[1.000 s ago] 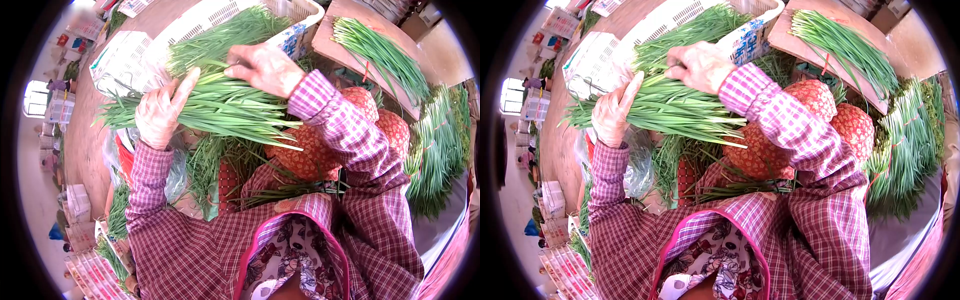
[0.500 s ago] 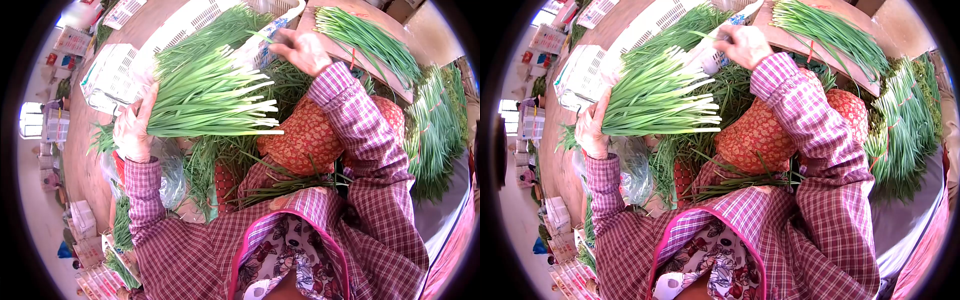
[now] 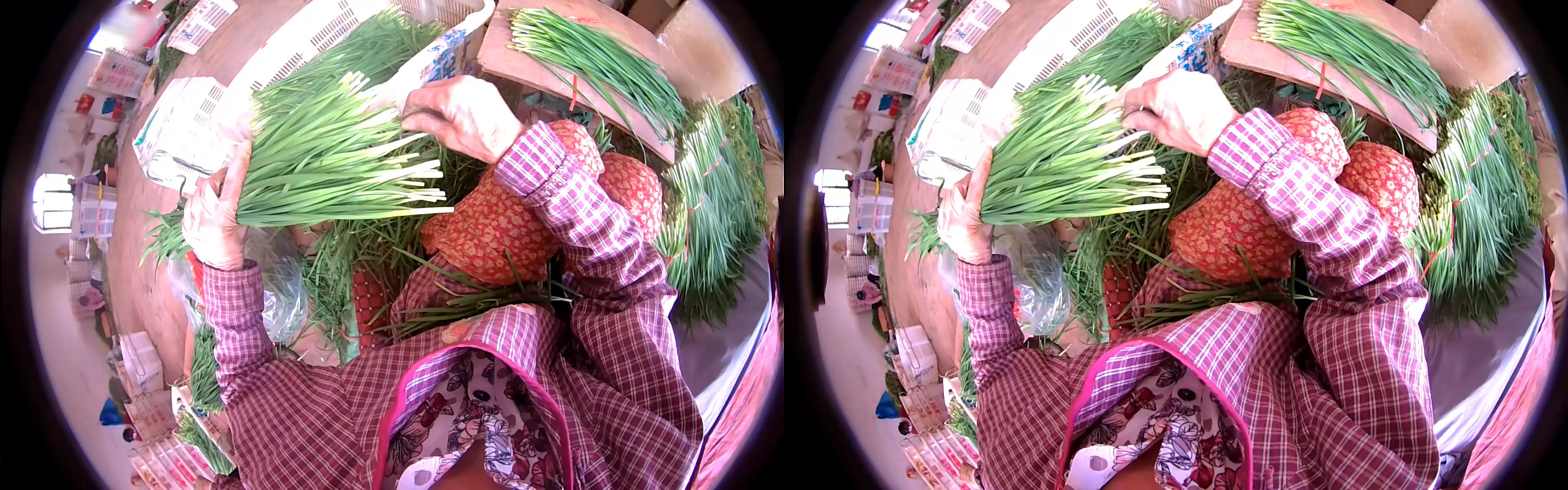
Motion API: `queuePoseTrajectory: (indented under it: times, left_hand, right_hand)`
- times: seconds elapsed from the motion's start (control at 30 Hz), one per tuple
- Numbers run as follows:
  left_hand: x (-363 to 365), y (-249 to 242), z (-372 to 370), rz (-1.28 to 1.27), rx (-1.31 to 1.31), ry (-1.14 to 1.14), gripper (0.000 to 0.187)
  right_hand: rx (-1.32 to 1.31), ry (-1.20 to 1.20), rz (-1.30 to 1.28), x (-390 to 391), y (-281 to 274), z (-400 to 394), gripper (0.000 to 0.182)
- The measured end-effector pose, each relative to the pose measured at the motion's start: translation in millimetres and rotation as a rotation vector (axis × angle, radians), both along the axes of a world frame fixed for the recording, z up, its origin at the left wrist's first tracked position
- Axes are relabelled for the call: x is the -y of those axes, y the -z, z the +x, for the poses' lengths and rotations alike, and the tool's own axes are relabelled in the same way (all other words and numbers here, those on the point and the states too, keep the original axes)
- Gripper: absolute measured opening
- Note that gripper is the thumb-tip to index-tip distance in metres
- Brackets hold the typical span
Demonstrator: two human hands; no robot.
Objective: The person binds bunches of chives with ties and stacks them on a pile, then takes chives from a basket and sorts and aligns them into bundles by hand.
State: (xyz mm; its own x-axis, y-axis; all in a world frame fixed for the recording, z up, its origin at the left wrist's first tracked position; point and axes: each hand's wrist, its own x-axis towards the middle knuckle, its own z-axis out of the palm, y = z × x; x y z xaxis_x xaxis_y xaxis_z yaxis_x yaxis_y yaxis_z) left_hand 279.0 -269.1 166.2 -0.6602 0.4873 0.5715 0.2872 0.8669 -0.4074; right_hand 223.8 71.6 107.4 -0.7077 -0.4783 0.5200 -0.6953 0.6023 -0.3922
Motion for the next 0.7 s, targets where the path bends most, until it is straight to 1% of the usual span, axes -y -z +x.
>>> queuePoseTrajectory:
  times: [0.07, 0.1, 0.13, 0.17, 0.2, 0.23, 0.27, 0.3, 0.33, 0.4, 0.43, 0.47, 0.5, 0.53, 0.6, 0.67, 0.7]
  left_hand:
    - [3, 2, 1, -0.015, 0.002, -0.02, 0.066]
    - [6, 4, 1, 0.037, 0.061, -0.045, 0.067]
    - [10, 7, 1, 0.088, 0.119, -0.068, 0.067]
    - [16, 11, 1, 0.176, 0.193, -0.113, 0.06]
    - [22, 17, -3, 0.177, 0.186, -0.115, 0.06]
    - [29, 24, -8, 0.327, 0.199, 0.021, 0.057]
    - [40, 34, -13, 0.475, 0.21, 0.158, 0.054]
    - [43, 40, -16, 0.947, 0.457, 0.209, 0.044]
    - [49, 41, -16, 0.94, 0.453, 0.214, 0.044]
    - [46, 41, -9, 1.252, 0.873, 0.034, 0.036]
    - [39, 39, -10, 1.248, 0.868, 0.046, 0.036]
    - [33, 37, -10, 1.393, 1.055, 0.077, 0.033]
    - [29, 35, -11, 1.533, 1.245, 0.109, 0.03]
    - [25, 34, -12, 1.527, 1.239, 0.116, 0.03]
    - [20, 36, -14, 1.516, 1.367, 0.04, 0.034]
    - [16, 38, -15, 1.521, 1.407, 0.066, 0.033]
    - [13, 39, -14, 1.527, 1.451, 0.085, 0.032]
  right_hand:
    - [-0.012, 0.12, 0.08, -13, 4, -10, 0.015]
    - [-0.178, 0.177, 0.179, -27, 7, -17, 0.019]
    - [-0.166, 0.328, 0.315, -44, 9, -21, 0.019]
    - [-0.057, 0.46, 0.418, -63, 10, -23, 0.02]
    - [0.035, 0.508, 0.532, -88, 13, -27, 0.02]
    - [0.2, 0.621, 0.649, -105, 14, -30, 0.022]
    - [0.416, 0.675, 0.723, -116, 5, -27, 0.023]
    - [0.541, 0.67, 0.822, -122, -1, -27, 0.025]
    - [0.587, 0.61, 0.938, -127, -7, -25, 0.027]
    - [0.551, 0.566, 0.786, -128, -13, -13, 0.036]
    - [0.585, 0.534, 0.709, -124, -16, -10, 0.04]
    - [0.616, 0.5, 0.63, -118, -19, -8, 0.043]
    - [0.642, 0.398, 0.483, -115, -19, -5, 0.045]
    - [0.545, 0.302, 0.348, -108, -13, 2, 0.041]
    - [0.367, 0.098, 0.195, -98, -10, 8, 0.036]
    - [0.338, 0.046, -0.026, -86, -8, 4, 0.033]
    - [0.265, 0.073, -0.111, -78, -11, 4, 0.03]
